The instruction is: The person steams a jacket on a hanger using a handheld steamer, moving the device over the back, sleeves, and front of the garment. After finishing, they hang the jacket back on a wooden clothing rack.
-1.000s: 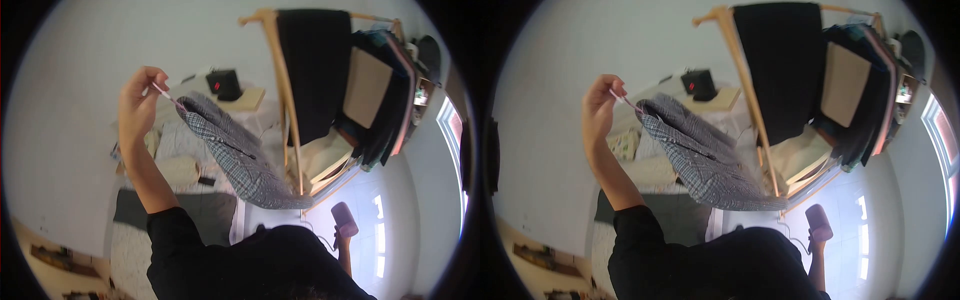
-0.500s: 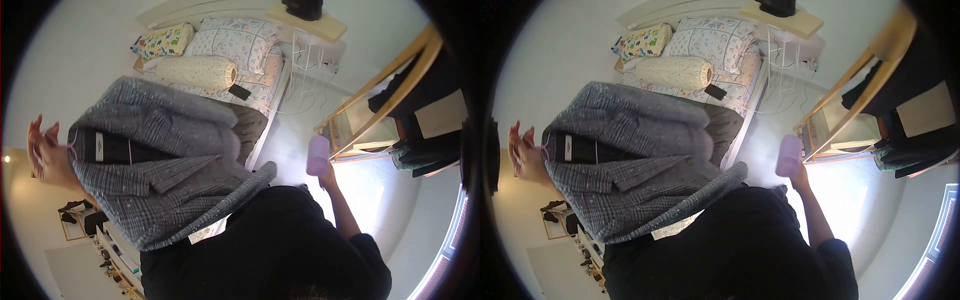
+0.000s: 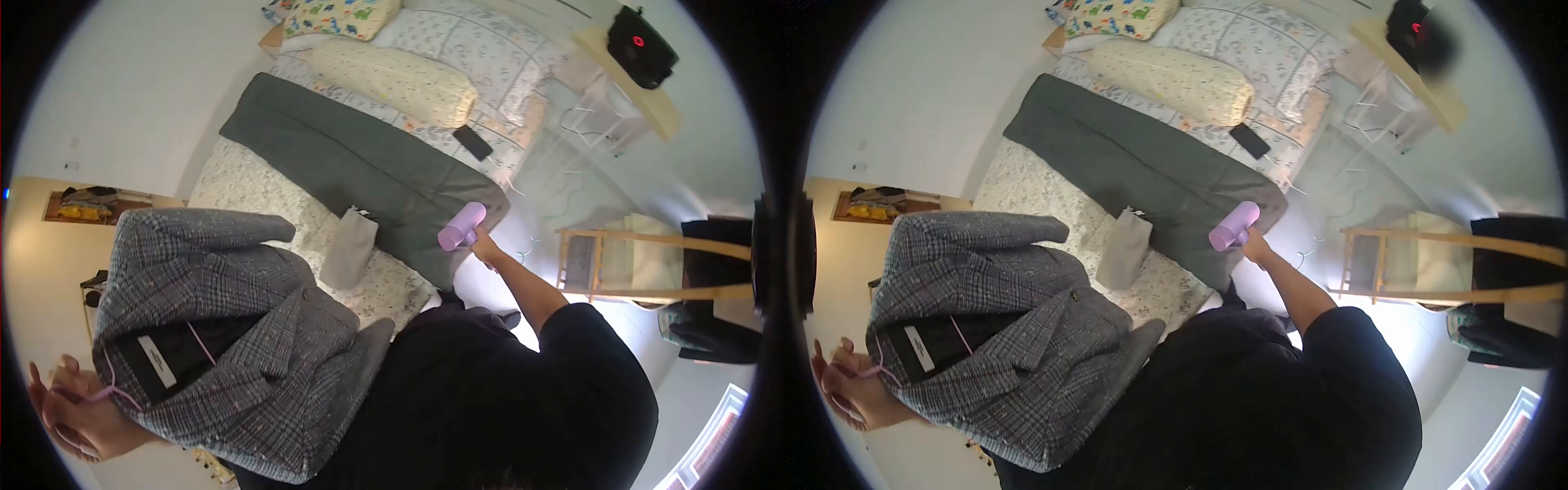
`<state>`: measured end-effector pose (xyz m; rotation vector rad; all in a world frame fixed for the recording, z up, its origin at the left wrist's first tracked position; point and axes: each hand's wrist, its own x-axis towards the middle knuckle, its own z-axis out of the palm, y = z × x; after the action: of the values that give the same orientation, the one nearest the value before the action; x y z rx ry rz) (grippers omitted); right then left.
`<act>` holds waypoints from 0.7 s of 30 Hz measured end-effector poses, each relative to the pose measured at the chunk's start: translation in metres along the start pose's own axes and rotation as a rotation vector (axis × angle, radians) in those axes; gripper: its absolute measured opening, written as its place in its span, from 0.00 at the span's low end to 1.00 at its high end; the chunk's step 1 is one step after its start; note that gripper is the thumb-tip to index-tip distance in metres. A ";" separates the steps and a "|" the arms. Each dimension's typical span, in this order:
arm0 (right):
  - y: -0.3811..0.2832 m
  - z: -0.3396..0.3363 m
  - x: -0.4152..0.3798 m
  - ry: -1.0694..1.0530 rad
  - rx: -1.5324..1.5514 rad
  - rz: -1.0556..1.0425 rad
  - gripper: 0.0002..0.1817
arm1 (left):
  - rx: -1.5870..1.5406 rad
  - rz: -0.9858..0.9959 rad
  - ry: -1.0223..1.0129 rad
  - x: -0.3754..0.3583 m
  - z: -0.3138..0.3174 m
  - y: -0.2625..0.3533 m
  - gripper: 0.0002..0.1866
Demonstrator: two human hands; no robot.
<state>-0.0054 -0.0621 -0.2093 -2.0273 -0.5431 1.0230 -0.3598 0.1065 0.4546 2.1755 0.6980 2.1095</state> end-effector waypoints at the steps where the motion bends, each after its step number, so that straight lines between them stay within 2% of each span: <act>1: -0.005 0.013 0.025 -0.021 -0.012 -0.020 0.30 | 0.135 0.058 -0.026 -0.003 0.003 0.005 0.26; 2: -0.009 0.029 0.051 -0.037 -0.019 -0.037 0.30 | 0.263 0.117 -0.053 -0.006 0.009 0.010 0.31; 3: 0.006 0.053 0.090 -0.019 -0.054 -0.117 0.28 | 0.280 0.098 -0.022 -0.010 0.019 0.018 0.29; 4: -0.006 0.063 0.106 -0.023 -0.034 -0.121 0.28 | 0.281 0.118 -0.029 -0.009 0.013 0.013 0.29; 6: -0.040 0.078 0.123 0.098 -0.009 -0.266 0.28 | 0.300 0.100 0.026 0.000 0.000 0.000 0.25; 7: -0.056 0.080 0.127 0.106 0.003 -0.257 0.28 | 0.252 0.087 0.092 0.005 0.002 -0.006 0.23; 8: -0.071 0.080 0.127 0.130 0.038 -0.276 0.29 | 0.240 0.089 0.082 0.008 0.007 -0.010 0.23; 10: -0.091 0.078 0.114 0.174 0.074 -0.291 0.31 | 0.041 0.238 0.011 0.014 0.017 -0.018 0.22; 14: -0.108 0.051 0.053 0.195 -0.055 -0.325 0.33 | -0.067 0.227 0.069 0.009 0.068 0.000 0.22; 16: -0.094 0.035 0.014 0.142 0.063 -0.264 0.34 | -0.312 0.341 -0.099 0.014 0.072 -0.001 0.18; 17: -0.070 0.033 0.002 0.198 0.084 -0.260 0.33 | -0.501 0.168 -0.243 0.022 0.062 -0.001 0.14; 18: -0.037 0.032 -0.005 0.254 0.106 -0.257 0.33 | -0.533 0.166 -0.229 0.030 0.059 0.001 0.14; 19: -0.011 0.025 -0.019 0.281 0.051 -0.213 0.32 | -0.530 0.197 -0.302 0.037 0.057 0.005 0.11; 21: 0.024 0.007 -0.060 0.347 0.052 -0.106 0.31 | -0.449 0.223 -0.376 0.047 0.061 0.008 0.14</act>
<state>-0.0449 -0.1128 -0.2026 -2.0473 -0.4281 0.5977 -0.3000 0.1325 0.4969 2.3500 -0.0457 1.6422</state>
